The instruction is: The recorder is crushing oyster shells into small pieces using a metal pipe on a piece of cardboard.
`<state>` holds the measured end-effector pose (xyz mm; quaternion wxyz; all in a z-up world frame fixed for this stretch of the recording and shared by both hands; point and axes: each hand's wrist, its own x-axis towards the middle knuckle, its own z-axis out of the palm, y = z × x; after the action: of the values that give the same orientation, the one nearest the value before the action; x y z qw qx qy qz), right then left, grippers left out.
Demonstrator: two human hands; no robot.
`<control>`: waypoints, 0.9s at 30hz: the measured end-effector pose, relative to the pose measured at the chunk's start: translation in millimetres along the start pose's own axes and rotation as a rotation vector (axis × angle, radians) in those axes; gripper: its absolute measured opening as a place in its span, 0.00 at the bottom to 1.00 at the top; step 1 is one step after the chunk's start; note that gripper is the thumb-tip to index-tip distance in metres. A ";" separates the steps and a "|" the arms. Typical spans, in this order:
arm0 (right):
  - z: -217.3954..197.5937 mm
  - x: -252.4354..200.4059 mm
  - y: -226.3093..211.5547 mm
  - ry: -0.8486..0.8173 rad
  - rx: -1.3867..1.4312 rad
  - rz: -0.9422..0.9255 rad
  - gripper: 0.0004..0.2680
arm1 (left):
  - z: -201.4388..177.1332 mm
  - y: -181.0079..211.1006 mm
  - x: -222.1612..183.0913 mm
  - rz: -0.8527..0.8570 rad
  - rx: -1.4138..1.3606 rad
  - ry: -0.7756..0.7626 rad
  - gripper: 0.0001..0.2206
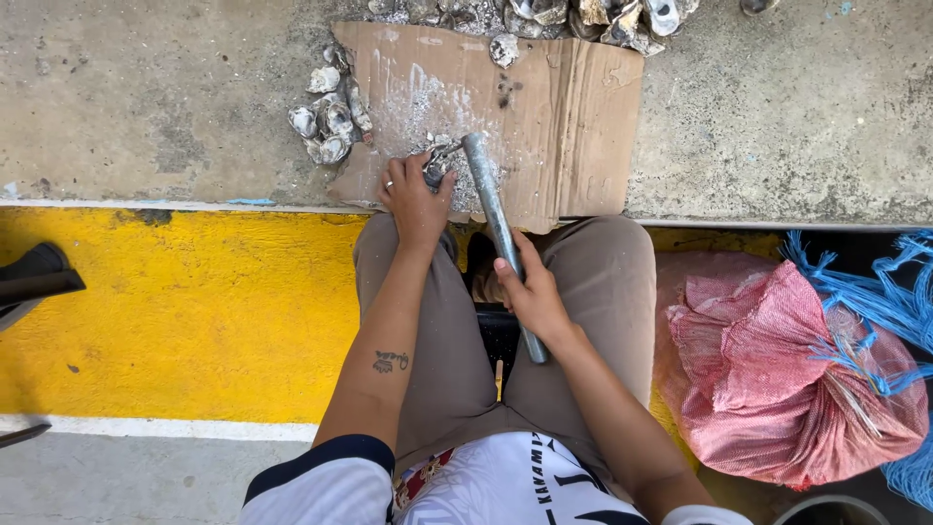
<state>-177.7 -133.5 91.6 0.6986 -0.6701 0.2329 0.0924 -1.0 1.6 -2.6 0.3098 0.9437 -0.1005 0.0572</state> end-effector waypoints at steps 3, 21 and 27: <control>3.2 -6.2 6.7 0.089 0.064 -0.115 0.23 | -1.4 2.8 1.1 -0.017 0.016 0.000 0.24; -1.7 3.8 7.6 0.026 -0.158 -0.005 0.25 | -1.2 1.8 0.1 -0.007 -0.013 -0.001 0.23; 1.3 3.6 25.0 0.117 -0.104 -0.064 0.25 | -0.7 3.7 1.0 -0.021 -0.005 -0.001 0.23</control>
<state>-185.3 -130.8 67.7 0.6506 -0.7169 0.2469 0.0427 -0.9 -1.1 0.2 0.3128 0.9440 -0.0912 0.0531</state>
